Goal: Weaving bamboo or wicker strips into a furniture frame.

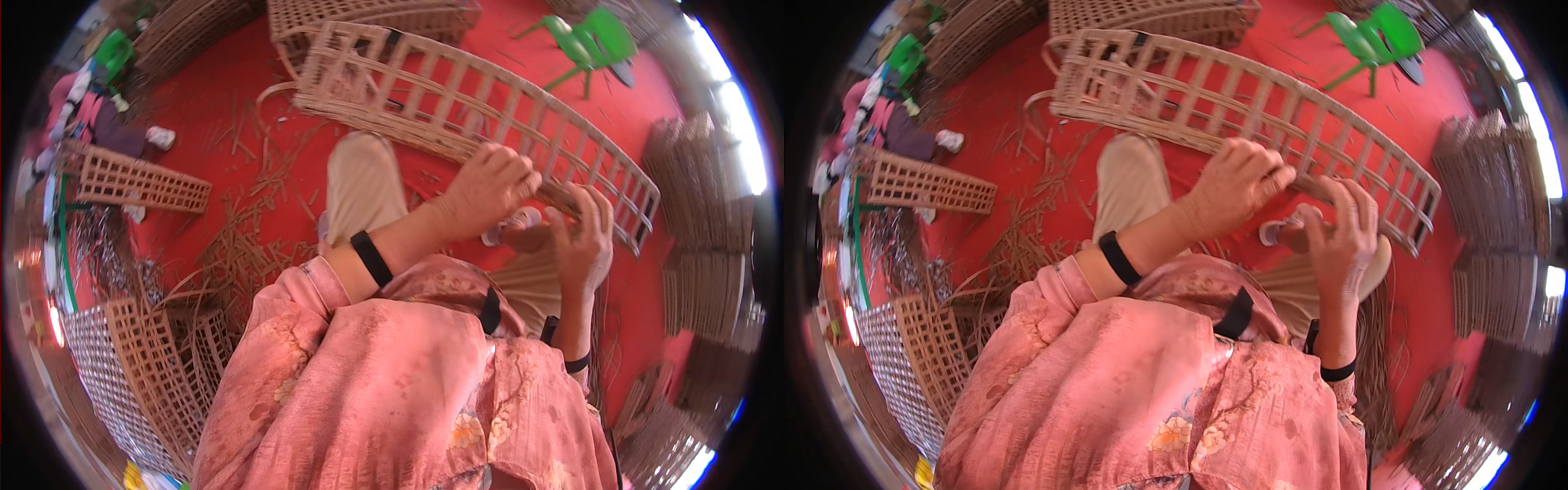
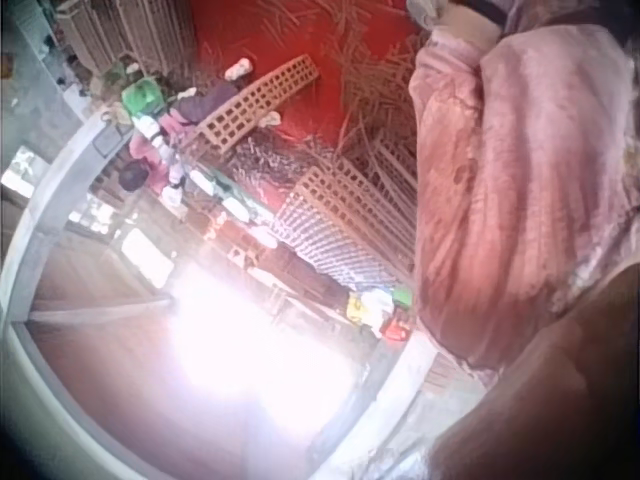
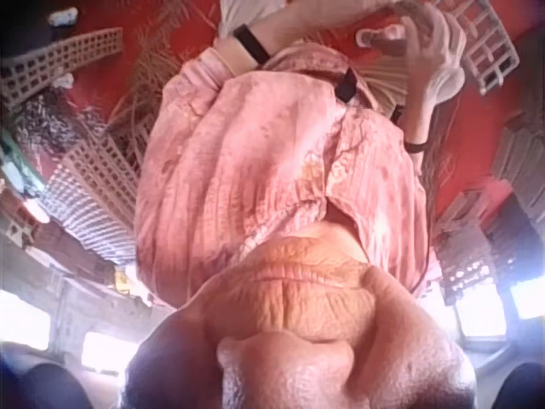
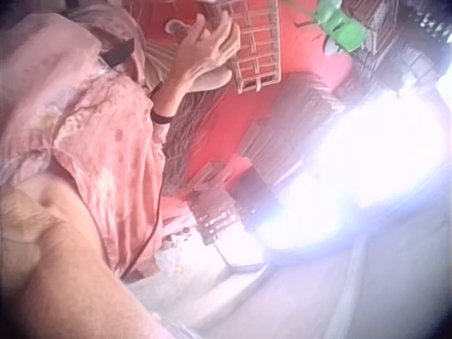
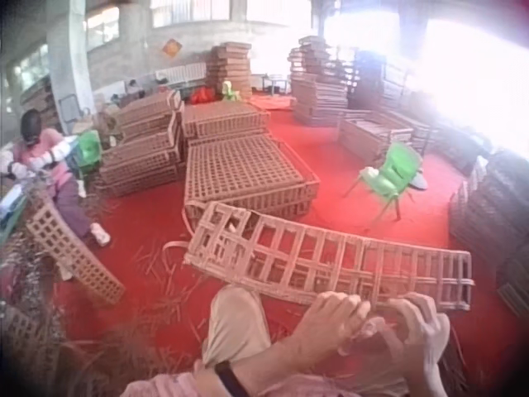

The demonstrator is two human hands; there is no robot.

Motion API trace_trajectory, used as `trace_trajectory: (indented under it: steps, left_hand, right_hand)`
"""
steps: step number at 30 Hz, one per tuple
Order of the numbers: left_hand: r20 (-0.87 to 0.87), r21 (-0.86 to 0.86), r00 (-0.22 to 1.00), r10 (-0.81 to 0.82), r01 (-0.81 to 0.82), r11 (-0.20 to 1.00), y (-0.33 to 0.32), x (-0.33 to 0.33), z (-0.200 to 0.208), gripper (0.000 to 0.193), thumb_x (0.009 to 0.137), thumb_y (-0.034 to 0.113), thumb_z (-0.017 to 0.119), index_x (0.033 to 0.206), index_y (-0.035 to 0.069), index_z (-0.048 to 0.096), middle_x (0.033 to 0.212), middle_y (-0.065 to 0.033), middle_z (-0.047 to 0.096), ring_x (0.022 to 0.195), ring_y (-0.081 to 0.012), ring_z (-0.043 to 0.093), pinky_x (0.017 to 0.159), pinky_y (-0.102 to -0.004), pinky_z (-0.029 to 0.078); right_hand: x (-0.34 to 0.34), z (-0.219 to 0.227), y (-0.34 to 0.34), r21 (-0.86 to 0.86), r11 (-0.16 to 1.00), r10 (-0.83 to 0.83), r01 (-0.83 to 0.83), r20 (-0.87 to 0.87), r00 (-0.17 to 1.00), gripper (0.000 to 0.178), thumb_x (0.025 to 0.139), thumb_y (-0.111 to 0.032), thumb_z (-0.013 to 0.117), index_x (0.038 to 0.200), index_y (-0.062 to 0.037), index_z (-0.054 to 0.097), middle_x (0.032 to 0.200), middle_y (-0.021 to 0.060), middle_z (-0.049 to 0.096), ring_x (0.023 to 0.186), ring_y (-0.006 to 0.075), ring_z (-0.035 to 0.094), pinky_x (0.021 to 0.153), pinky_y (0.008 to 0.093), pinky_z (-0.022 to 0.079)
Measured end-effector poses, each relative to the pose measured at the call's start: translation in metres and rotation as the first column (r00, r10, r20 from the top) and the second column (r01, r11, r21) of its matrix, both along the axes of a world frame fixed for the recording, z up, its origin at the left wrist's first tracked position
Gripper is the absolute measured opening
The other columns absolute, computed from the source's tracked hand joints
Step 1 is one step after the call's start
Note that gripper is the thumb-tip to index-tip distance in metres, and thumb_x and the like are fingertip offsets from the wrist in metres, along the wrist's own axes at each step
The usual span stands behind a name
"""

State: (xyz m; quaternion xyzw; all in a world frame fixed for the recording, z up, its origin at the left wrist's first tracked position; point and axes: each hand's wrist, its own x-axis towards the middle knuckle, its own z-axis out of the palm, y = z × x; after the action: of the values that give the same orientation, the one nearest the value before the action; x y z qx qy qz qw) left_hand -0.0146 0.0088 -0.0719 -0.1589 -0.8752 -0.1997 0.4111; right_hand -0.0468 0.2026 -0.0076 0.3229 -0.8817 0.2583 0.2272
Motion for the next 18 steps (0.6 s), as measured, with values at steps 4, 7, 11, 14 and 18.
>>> trace_trajectory:
  steps: [4, 7, 11, 14, 18]
  left_hand:
    - [-0.022, -0.016, 0.995, 0.095, -0.095, 0.995, -0.018, 0.005, -0.002, 0.031, 0.083, 0.017, 0.065, 0.112, 0.011, 0.068, 0.109, -0.0055, 0.059, 0.103, -0.0243, 0.056, 0.091, -0.0422, 0.043]
    - [-0.037, 0.017, 0.99, 0.135, -0.135, 0.991, -0.044, 0.014, -0.005, 0.03, 0.082, 0.017, 0.066, 0.112, 0.013, 0.068, 0.113, -0.0057, 0.06, 0.108, -0.0245, 0.057, 0.095, -0.043, 0.043]
    - [-0.079, 0.03, 0.959, 0.27, -0.269, 0.963, -0.069, 0.025, -0.003, 0.035, 0.077, 0.015, 0.071, 0.112, 0.014, 0.069, 0.107, -0.0029, 0.059, 0.105, -0.0222, 0.057, 0.095, -0.042, 0.043]
    - [-0.111, 0.01, 0.977, 0.184, -0.184, 0.983, -0.072, 0.02, -0.006, 0.026, 0.075, 0.015, 0.074, 0.102, 0.013, 0.073, 0.095, 0.0012, 0.059, 0.096, -0.0199, 0.055, 0.088, -0.04, 0.043]
    - [-0.15, -0.008, 0.97, 0.19, -0.193, 0.981, -0.07, 0.013, -0.004, 0.025, 0.075, 0.015, 0.074, 0.101, 0.012, 0.073, 0.09, 0.0017, 0.058, 0.09, -0.0188, 0.054, 0.084, -0.0391, 0.043]
  right_hand:
    - [-0.003, -0.017, -0.046, 0.198, 0.977, 0.101, -0.081, -0.094, 0.99, 0.039, 0.078, -0.011, 0.075, 0.117, -0.0104, 0.068, 0.117, 0.0076, 0.062, 0.11, 0.0279, 0.058, 0.096, 0.042, 0.043]
    - [-0.006, -0.034, -0.052, 0.224, 0.973, 0.093, -0.059, -0.145, 0.985, 0.04, 0.078, -0.014, 0.076, 0.118, -0.0127, 0.069, 0.113, 0.0056, 0.061, 0.105, 0.026, 0.058, 0.094, 0.0411, 0.041]
    - [-0.006, -0.041, -0.057, 0.183, 0.983, 0.067, -0.03, -0.2, 0.978, 0.039, 0.077, -0.023, 0.08, 0.114, -0.0157, 0.072, 0.108, 0.0029, 0.061, 0.103, 0.0232, 0.057, 0.093, 0.0401, 0.041]
    - [-0.011, -0.045, -0.056, 0.157, 0.987, 0.013, 0.024, -0.227, 0.974, 0.034, 0.077, -0.022, 0.08, 0.11, -0.0178, 0.074, 0.106, 0.0022, 0.061, 0.102, 0.0227, 0.058, 0.093, 0.0398, 0.041]
    - [-0.015, -0.047, -0.058, 0.144, 0.989, 0.016, 0.018, -0.231, 0.973, 0.031, 0.077, -0.019, 0.078, 0.109, -0.0177, 0.074, 0.108, 0.0023, 0.062, 0.103, 0.0231, 0.058, 0.094, 0.0399, 0.041]
